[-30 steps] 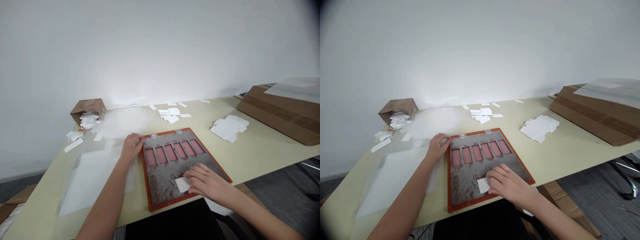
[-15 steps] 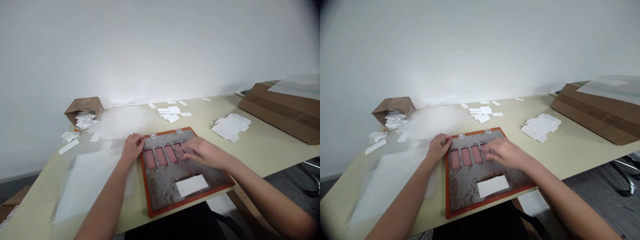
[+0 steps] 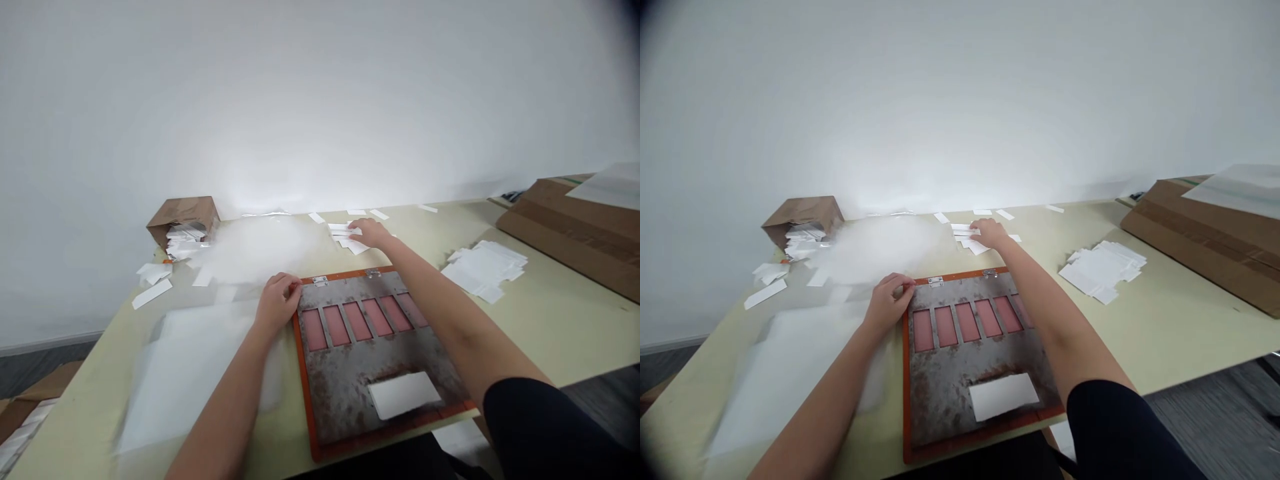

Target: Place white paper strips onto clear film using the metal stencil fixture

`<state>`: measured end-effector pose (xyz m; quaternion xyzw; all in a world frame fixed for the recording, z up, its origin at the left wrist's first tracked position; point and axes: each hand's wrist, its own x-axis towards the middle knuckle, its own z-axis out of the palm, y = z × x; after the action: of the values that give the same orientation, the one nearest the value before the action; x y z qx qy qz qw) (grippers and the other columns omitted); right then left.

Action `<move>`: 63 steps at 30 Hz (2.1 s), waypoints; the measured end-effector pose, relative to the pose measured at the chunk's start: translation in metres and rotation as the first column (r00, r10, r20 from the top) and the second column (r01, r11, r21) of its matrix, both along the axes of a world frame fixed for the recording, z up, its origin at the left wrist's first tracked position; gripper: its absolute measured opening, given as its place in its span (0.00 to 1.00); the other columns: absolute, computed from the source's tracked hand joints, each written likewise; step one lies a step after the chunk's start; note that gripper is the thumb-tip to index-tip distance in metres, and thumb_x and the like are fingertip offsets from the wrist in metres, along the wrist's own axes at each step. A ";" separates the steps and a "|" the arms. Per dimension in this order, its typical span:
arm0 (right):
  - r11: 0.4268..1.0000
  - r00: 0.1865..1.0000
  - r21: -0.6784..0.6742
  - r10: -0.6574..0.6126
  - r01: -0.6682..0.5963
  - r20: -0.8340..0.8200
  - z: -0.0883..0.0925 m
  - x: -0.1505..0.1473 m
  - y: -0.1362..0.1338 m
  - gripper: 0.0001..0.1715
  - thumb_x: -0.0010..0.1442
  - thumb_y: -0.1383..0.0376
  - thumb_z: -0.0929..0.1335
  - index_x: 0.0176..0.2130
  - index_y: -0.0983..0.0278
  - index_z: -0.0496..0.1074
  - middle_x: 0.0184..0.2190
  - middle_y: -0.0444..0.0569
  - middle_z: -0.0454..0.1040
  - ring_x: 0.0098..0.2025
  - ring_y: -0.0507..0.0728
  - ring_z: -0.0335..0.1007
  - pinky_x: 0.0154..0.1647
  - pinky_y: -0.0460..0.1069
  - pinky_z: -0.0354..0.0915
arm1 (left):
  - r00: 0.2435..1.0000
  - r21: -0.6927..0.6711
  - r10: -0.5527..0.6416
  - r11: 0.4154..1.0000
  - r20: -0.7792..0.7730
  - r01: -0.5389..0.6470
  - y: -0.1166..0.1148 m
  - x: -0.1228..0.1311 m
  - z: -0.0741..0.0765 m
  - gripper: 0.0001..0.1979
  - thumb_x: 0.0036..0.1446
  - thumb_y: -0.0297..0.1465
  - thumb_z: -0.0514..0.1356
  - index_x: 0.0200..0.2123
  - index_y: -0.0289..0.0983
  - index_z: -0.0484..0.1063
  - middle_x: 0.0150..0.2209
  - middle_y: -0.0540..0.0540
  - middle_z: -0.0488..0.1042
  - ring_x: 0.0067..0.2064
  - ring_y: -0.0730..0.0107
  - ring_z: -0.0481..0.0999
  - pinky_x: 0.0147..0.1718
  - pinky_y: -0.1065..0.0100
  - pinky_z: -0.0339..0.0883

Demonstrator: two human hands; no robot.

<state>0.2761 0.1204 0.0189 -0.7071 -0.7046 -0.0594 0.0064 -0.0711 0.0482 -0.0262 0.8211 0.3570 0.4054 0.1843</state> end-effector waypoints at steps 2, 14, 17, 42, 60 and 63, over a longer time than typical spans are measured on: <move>1.000 0.999 0.023 0.002 -0.003 0.041 -0.004 -0.007 0.007 0.22 0.67 0.56 0.68 0.57 0.63 0.69 0.56 0.53 0.71 0.53 0.59 0.72 0.53 0.60 0.72 | 1.000 -0.004 0.003 1.000 0.000 -0.003 0.000 0.000 0.000 0.06 0.59 0.25 0.58 0.34 0.40 0.74 0.36 0.46 0.79 0.40 0.63 0.78 0.45 0.60 0.72; 0.995 0.959 0.074 0.040 -0.063 0.281 -0.018 -0.021 0.014 0.22 0.67 0.56 0.69 0.56 0.64 0.70 0.55 0.53 0.72 0.52 0.60 0.72 0.52 0.60 0.72 | 0.999 -0.009 0.006 1.000 -0.033 -0.007 -0.003 0.001 -0.001 0.07 0.59 0.24 0.58 0.34 0.40 0.75 0.35 0.47 0.78 0.39 0.62 0.77 0.43 0.59 0.71; 0.995 0.954 0.090 0.024 -0.053 0.299 -0.021 -0.022 0.014 0.22 0.67 0.57 0.69 0.56 0.64 0.70 0.55 0.53 0.72 0.52 0.59 0.72 0.53 0.60 0.72 | 0.999 -0.006 0.008 1.000 -0.036 -0.008 -0.002 0.001 -0.001 0.06 0.59 0.24 0.58 0.34 0.40 0.75 0.35 0.47 0.78 0.40 0.62 0.77 0.44 0.59 0.71; 0.929 0.743 0.344 0.324 -0.135 -0.585 -0.013 -0.138 -0.097 0.19 0.70 0.55 0.56 0.47 0.61 0.69 0.38 0.48 0.79 0.39 0.55 0.75 0.37 0.49 0.69 | 0.990 -0.103 0.100 0.991 0.097 -0.090 -0.001 -0.001 0.004 0.15 0.63 0.40 0.60 0.50 0.41 0.71 0.44 0.45 0.78 0.45 0.62 0.77 0.47 0.61 0.70; 0.874 0.810 0.458 0.385 -0.165 -0.442 -0.012 -0.145 -0.130 0.19 0.72 0.57 0.61 0.53 0.55 0.76 0.51 0.49 0.81 0.48 0.59 0.76 0.64 0.61 0.44 | 0.996 -0.122 0.029 0.992 0.079 -0.019 0.000 -0.002 0.006 0.10 0.64 0.40 0.57 0.36 0.41 0.73 0.36 0.48 0.78 0.39 0.64 0.76 0.44 0.64 0.69; 0.871 0.789 0.465 0.394 -0.157 -0.471 -0.013 -0.144 -0.129 0.18 0.71 0.55 0.63 0.51 0.55 0.78 0.48 0.49 0.82 0.47 0.59 0.76 0.64 0.60 0.45 | 0.997 -0.128 0.020 0.992 0.073 -0.011 0.000 -0.002 0.005 0.11 0.64 0.40 0.57 0.37 0.41 0.73 0.36 0.48 0.78 0.40 0.64 0.76 0.45 0.64 0.69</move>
<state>0.1324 -0.0087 0.0059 -0.5636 -0.7421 0.0054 0.3628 -0.0733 0.0481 -0.0209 0.7892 0.3814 0.4133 0.2466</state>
